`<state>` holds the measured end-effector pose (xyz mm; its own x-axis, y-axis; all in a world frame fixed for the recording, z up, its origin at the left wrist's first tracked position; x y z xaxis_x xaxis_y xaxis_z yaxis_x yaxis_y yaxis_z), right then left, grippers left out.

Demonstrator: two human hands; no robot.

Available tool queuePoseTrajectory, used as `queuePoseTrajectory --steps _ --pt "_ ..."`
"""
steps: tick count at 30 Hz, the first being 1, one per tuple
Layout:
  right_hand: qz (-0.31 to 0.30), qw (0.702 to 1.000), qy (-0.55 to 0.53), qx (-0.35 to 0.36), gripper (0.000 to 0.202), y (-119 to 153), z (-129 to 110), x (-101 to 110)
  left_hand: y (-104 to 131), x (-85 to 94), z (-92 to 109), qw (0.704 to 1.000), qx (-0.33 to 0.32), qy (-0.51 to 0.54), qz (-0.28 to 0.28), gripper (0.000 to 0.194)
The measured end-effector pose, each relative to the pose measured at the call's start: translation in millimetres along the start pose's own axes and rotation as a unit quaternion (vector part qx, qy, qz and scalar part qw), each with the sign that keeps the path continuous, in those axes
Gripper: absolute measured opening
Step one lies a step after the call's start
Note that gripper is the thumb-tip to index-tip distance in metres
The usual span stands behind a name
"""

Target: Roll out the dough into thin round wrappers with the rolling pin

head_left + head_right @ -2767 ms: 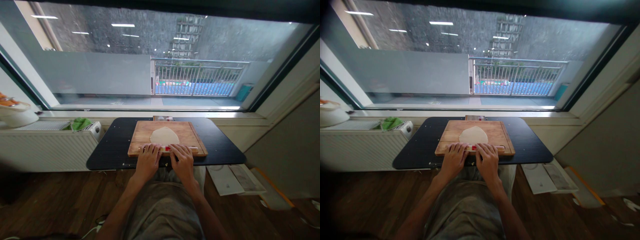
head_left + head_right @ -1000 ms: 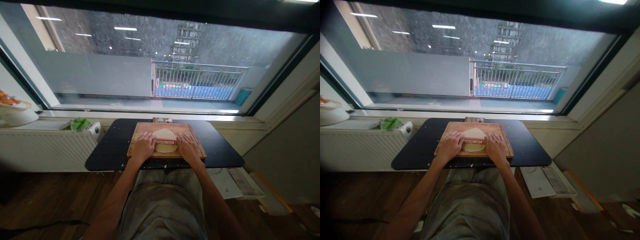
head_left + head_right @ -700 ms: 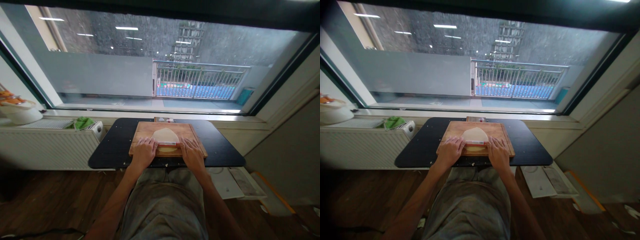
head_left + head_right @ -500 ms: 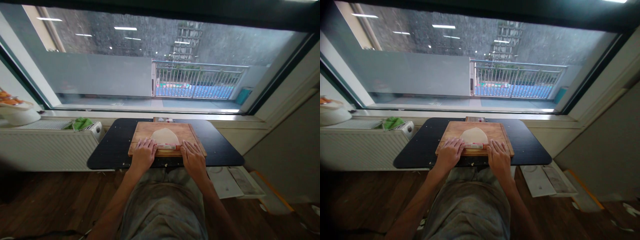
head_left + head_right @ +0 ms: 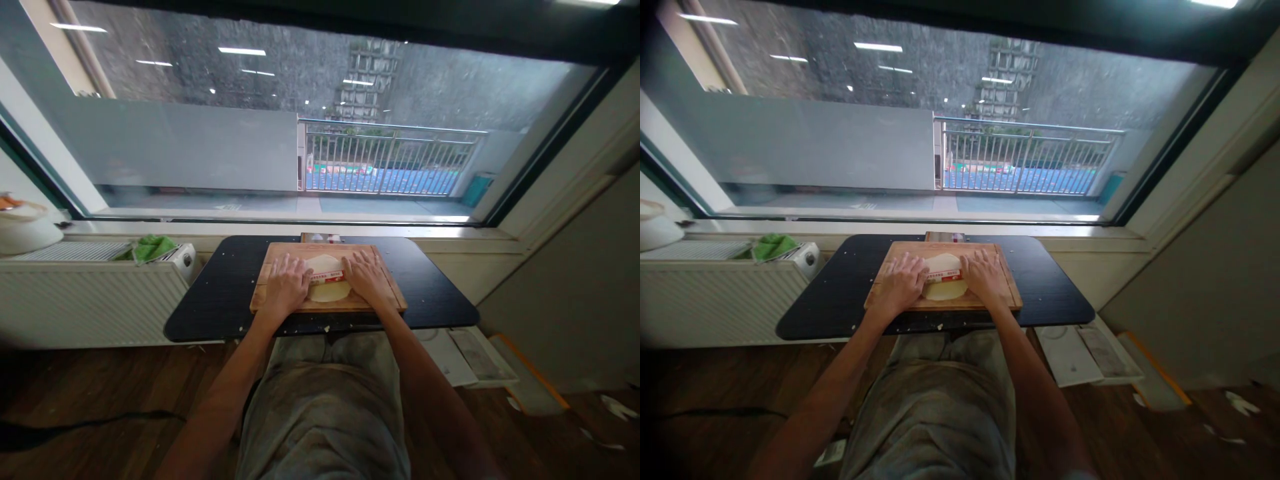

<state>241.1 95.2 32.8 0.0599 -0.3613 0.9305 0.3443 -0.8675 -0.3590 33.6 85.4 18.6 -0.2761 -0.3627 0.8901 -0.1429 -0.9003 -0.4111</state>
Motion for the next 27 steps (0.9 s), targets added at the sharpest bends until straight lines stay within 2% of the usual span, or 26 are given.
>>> queuePoseTrajectory --steps 4,7,10,15,21,24,27 --pt "-0.024 0.999 0.012 0.019 0.037 -19.0 -5.3 3.3 5.4 0.0 2.6 1.000 0.003 -0.007 -0.001 0.054" --pt "-0.016 1.000 0.006 0.012 0.036 -18.0 -4.8 3.0 7.7 -0.7 4.7 1.000 0.003 -0.008 -0.011 0.054" --pt "0.003 1.000 -0.003 0.006 0.037 -3.7 -3.7 2.2 8.2 -1.0 5.8 1.000 0.003 -0.005 -0.019 0.054" --pt "0.061 0.996 -0.050 -0.029 0.047 36.0 -4.7 4.1 7.0 1.0 5.2 1.000 0.010 0.017 -0.010 0.055" --pt "0.116 0.990 -0.070 -0.037 0.057 81.6 -20.5 6.8 2.9 -0.7 6.9 0.998 0.014 0.028 -0.047 0.054" --pt "0.117 0.990 -0.072 -0.030 0.059 88.7 -24.4 6.7 3.8 -1.7 6.2 0.997 0.025 0.038 -0.055 0.053" --pt "0.091 0.993 -0.061 -0.036 0.058 79.3 -20.7 5.6 7.6 -2.8 5.0 0.996 0.032 0.053 -0.058 0.050"
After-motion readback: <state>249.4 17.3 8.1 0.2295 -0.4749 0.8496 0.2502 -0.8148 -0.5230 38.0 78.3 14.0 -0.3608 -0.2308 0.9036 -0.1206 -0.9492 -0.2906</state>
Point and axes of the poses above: each hand's wrist, its own y-axis away from the middle knuckle, its own x-axis out of the back of the hand, z = x × y, the point moved 6 cm from there along -y, towards the middle knuckle, and after that the axes turned 8 degrees about x, right-handed, at the moved point
